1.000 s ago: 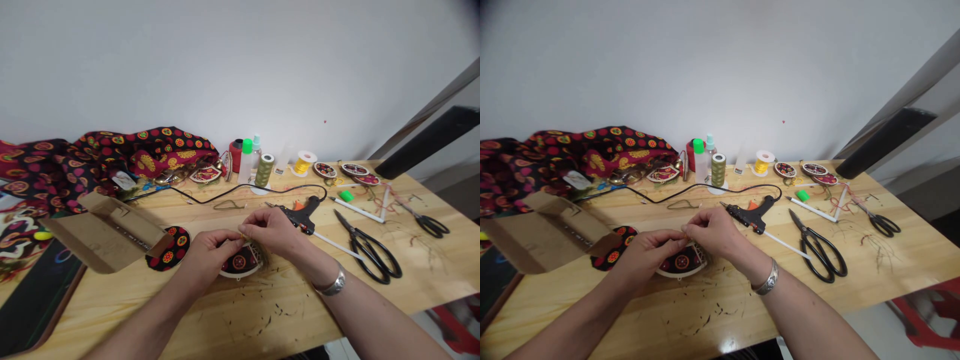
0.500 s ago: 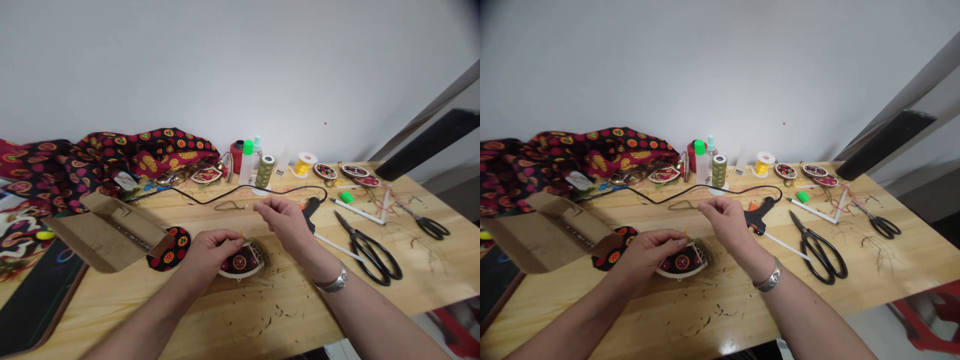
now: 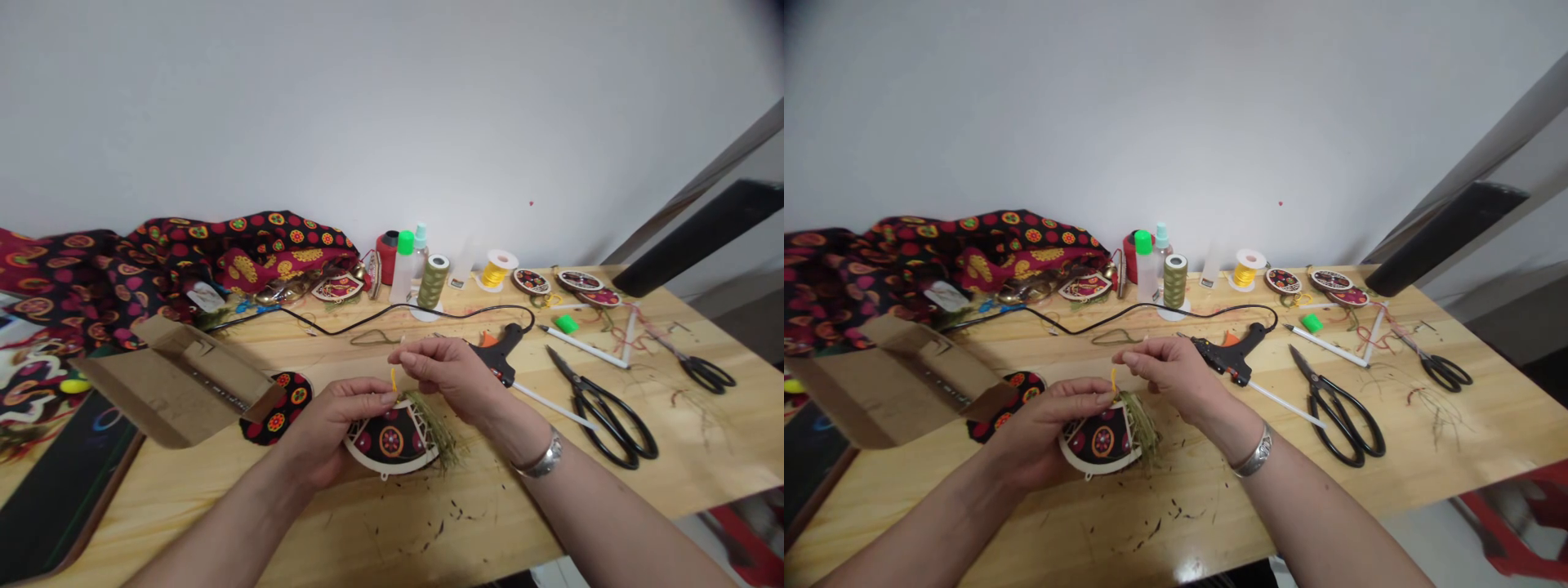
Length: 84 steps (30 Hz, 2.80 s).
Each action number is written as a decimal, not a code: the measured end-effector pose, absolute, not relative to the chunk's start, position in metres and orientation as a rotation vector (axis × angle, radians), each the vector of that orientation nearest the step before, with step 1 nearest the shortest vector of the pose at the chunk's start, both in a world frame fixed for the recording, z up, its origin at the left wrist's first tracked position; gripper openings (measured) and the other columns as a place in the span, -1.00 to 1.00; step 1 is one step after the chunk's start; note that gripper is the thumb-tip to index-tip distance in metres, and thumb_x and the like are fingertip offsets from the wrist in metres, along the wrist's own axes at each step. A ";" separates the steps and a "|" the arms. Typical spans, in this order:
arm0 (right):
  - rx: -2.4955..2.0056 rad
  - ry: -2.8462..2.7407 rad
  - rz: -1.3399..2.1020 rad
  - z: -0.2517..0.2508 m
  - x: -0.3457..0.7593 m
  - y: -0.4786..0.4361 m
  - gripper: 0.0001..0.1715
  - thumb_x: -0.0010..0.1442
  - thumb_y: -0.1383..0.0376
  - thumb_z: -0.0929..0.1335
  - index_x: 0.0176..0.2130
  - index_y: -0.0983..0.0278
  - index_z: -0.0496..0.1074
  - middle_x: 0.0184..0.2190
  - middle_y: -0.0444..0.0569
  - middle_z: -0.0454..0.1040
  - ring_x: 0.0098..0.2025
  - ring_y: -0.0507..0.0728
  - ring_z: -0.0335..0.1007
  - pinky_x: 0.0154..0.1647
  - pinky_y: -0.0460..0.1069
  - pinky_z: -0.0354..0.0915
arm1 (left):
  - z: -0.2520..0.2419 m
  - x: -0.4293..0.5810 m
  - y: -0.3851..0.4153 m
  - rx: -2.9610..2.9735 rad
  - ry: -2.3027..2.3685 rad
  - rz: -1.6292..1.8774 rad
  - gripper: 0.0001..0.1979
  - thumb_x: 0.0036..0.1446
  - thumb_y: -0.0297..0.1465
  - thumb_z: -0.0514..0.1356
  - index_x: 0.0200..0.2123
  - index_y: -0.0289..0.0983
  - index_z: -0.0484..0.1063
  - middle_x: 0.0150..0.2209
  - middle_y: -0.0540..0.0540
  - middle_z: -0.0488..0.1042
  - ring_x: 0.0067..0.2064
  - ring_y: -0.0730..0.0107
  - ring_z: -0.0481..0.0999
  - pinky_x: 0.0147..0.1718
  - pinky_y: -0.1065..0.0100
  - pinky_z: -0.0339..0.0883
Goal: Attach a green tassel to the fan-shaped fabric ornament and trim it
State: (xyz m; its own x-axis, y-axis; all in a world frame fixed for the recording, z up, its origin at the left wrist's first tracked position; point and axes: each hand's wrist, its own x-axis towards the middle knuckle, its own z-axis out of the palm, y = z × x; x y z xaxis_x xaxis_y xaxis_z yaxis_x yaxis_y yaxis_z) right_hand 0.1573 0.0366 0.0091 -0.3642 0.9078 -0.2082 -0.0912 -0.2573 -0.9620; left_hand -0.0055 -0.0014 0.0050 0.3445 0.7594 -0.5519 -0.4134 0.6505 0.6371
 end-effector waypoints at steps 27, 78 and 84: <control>-0.832 -1.134 1.964 -0.003 0.157 0.036 -0.75 -0.08 0.21 0.49 -0.33 0.27 0.57 -0.51 -0.15 0.44 -0.52 -0.07 0.16 -0.47 -0.13 0.07 | 0.007 -0.008 -0.003 0.383 0.821 0.743 -0.87 -0.27 -0.52 0.40 -0.55 -0.39 0.53 -0.61 -0.08 0.52 -0.57 0.39 0.50 -0.52 0.41 0.36; -0.853 -1.306 1.786 -0.001 0.153 0.035 -0.76 -0.06 0.20 0.45 -0.51 0.35 0.47 -0.62 -0.20 0.28 -0.55 -0.07 0.06 -0.50 -0.11 -0.02 | 0.006 -0.007 -0.002 0.410 0.857 0.739 -0.81 -0.32 -0.49 0.43 -0.52 -0.41 0.55 -0.59 -0.09 0.53 -0.55 0.38 0.51 -0.49 0.40 0.36; -0.834 -1.300 1.803 0.000 0.153 0.034 -0.75 -0.05 0.19 0.45 -0.49 0.35 0.48 -0.60 -0.19 0.30 -0.54 -0.07 0.07 -0.49 -0.11 -0.01 | 0.007 -0.008 -0.004 0.402 0.855 0.748 -0.80 -0.33 -0.49 0.43 -0.52 -0.41 0.55 -0.58 -0.09 0.54 -0.55 0.38 0.51 -0.49 0.40 0.37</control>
